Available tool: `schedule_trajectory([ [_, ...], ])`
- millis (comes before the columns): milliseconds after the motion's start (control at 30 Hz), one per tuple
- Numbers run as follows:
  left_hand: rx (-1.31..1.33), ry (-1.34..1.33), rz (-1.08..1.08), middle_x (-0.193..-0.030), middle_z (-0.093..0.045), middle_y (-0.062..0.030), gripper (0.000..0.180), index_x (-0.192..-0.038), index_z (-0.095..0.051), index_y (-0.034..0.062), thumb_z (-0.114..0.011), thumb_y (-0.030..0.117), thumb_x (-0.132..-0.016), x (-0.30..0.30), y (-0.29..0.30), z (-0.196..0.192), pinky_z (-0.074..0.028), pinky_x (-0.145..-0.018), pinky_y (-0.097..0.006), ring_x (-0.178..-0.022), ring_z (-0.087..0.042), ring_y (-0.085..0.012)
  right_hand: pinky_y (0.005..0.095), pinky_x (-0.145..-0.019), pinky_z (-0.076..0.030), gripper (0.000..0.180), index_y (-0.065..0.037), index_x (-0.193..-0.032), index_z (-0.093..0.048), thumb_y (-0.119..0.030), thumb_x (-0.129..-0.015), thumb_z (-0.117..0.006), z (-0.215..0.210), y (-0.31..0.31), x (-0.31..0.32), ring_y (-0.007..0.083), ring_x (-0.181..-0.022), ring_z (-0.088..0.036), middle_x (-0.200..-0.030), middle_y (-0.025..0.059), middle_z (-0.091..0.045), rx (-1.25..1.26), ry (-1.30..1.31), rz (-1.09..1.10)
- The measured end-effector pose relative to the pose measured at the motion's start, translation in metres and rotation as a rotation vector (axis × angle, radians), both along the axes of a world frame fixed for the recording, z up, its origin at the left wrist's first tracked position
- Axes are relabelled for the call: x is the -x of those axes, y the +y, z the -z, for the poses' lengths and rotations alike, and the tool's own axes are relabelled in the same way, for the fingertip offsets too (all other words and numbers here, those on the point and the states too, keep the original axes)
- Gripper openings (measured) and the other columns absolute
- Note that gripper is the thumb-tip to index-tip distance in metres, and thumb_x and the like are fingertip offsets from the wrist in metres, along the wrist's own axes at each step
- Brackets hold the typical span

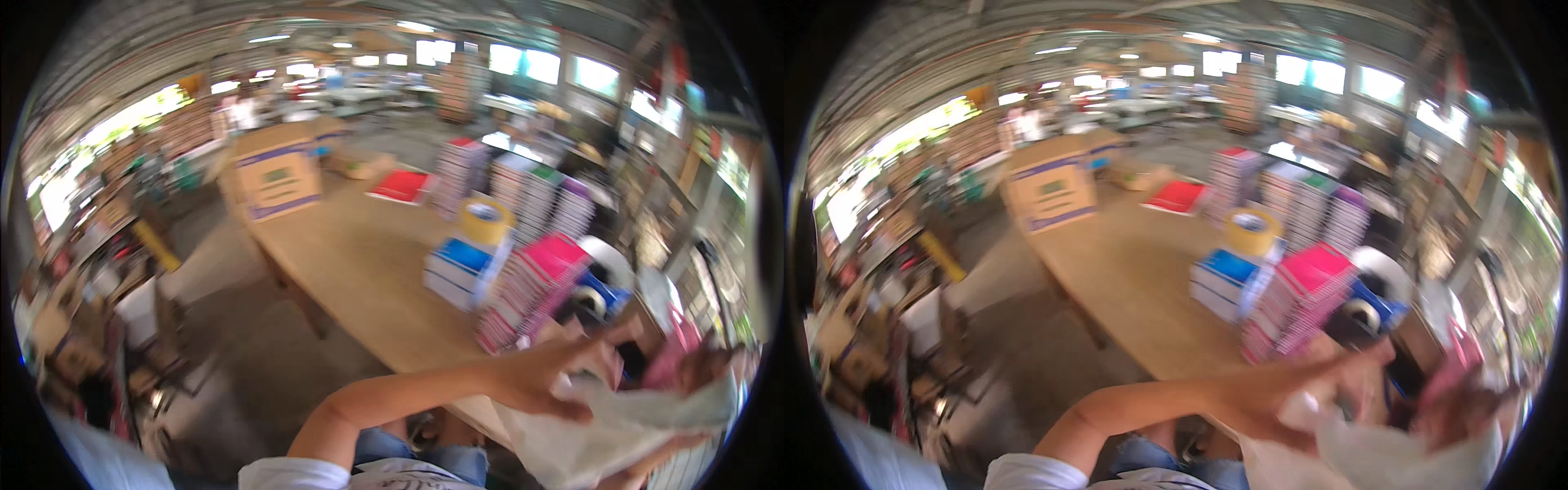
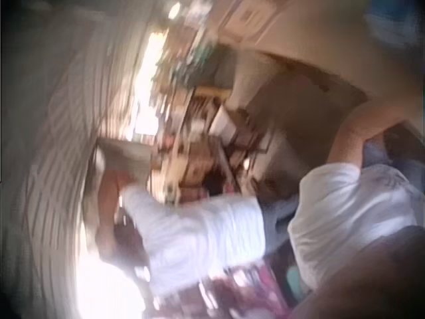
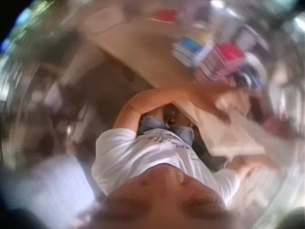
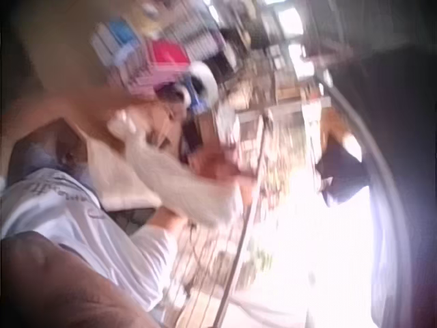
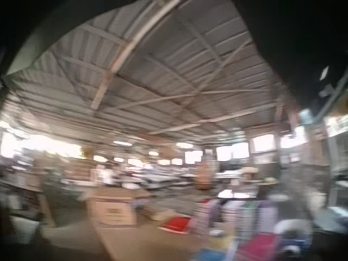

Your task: The person trims the excess wire binding from a stack of notebooks using pliers.

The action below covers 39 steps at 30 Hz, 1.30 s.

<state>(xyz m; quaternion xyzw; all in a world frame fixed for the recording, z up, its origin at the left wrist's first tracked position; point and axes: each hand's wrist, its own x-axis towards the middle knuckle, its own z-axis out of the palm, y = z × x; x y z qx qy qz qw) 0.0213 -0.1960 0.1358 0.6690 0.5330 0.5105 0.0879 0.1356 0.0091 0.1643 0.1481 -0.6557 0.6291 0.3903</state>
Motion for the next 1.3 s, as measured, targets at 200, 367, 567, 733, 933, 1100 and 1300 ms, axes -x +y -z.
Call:
schedule_trajectory([
  [200, 0.100, -0.203, 0.184, -0.090, -0.066, -0.0119, 0.044, -0.102, -0.062, -0.0051, -0.080, 0.027, -0.077, -0.002, -0.073, 0.037, -0.047, -0.073, -0.031, -0.080, -0.059, -0.0164, 0.0259, -0.078, -0.048, 0.031, 0.005, -0.107, -0.062, -0.005, -0.079, -0.053, 0.112, -0.029, 0.038, 0.0154, -0.088, -0.062, -0.096, 0.0091, -0.065, 0.205, -0.352, -0.293],
  [367, 0.369, -0.163, -0.268, -0.085, -0.067, -0.0122, 0.037, -0.100, -0.063, -0.0011, -0.077, 0.025, -0.078, 0.012, -0.177, 0.088, -0.049, -0.070, -0.037, -0.076, -0.063, -0.0238, 0.0273, -0.079, -0.048, 0.029, 0.004, -0.110, -0.061, -0.005, -0.084, -0.053, 0.207, -0.030, 0.020, 0.0157, -0.089, -0.062, -0.096, 0.0083, -0.064, 0.352, -0.637, -0.359],
  [567, 1.280, 0.014, -0.376, -0.082, -0.066, -0.0174, 0.043, -0.092, -0.066, 0.0011, -0.069, 0.043, -0.083, -0.006, -0.292, 0.224, -0.048, -0.066, -0.044, -0.075, -0.064, -0.0338, 0.0288, -0.080, -0.049, 0.026, 0.003, -0.113, -0.059, -0.005, -0.089, -0.052, 0.319, -0.022, -0.057, 0.0160, -0.091, -0.062, -0.097, 0.0074, -0.063, 0.412, -0.787, -0.298],
  [733, 0.794, -0.692, -0.679, -0.085, -0.065, -0.0130, 0.024, -0.103, -0.064, 0.0024, -0.067, 0.022, -0.089, -0.017, -0.288, 0.275, -0.048, -0.073, -0.036, -0.078, -0.062, -0.0208, 0.0282, -0.071, -0.047, 0.028, 0.006, -0.100, -0.062, -0.021, -0.093, -0.057, 0.356, -0.041, -0.091, 0.0204, -0.073, -0.063, -0.081, 0.0092, -0.064, 0.180, -0.997, 0.053],
  [933, 0.895, -0.253, -1.205, -0.098, -0.068, -0.0139, 0.032, -0.104, -0.066, 0.0089, -0.069, 0.035, -0.085, 0.068, -0.208, 0.406, -0.048, -0.084, -0.045, -0.091, -0.065, -0.0309, 0.0437, -0.088, -0.046, 0.033, 0.002, -0.115, -0.061, -0.022, -0.093, -0.055, 0.493, -0.032, -0.030, 0.0419, -0.100, -0.061, -0.106, 0.0238, -0.066, -0.382, -0.962, 0.461],
  [1100, 1.026, 0.002, -1.464, -0.136, -0.049, -0.0211, 0.043, -0.126, -0.056, 0.0144, -0.064, 0.033, -0.089, 0.082, -0.134, 0.440, -0.031, -0.108, -0.051, -0.127, -0.044, -0.0369, 0.0430, -0.096, -0.043, 0.034, -0.002, -0.120, -0.060, -0.023, -0.093, -0.056, 0.601, 0.012, -0.002, 0.0381, -0.113, -0.057, -0.116, 0.0225, -0.063, -0.252, -0.992, 0.619],
  [1300, 0.573, 0.066, -1.205, -0.134, -0.043, -0.0279, 0.060, -0.134, -0.043, 0.0031, -0.068, 0.027, -0.086, 0.042, -0.140, 0.482, -0.032, -0.105, -0.055, -0.126, -0.038, -0.0447, 0.0418, -0.100, -0.041, 0.037, -0.001, -0.123, -0.057, -0.024, -0.093, -0.055, 0.540, -0.003, -0.010, 0.0361, -0.120, -0.052, -0.124, 0.0231, -0.059, -0.272, -1.271, 0.323],
])
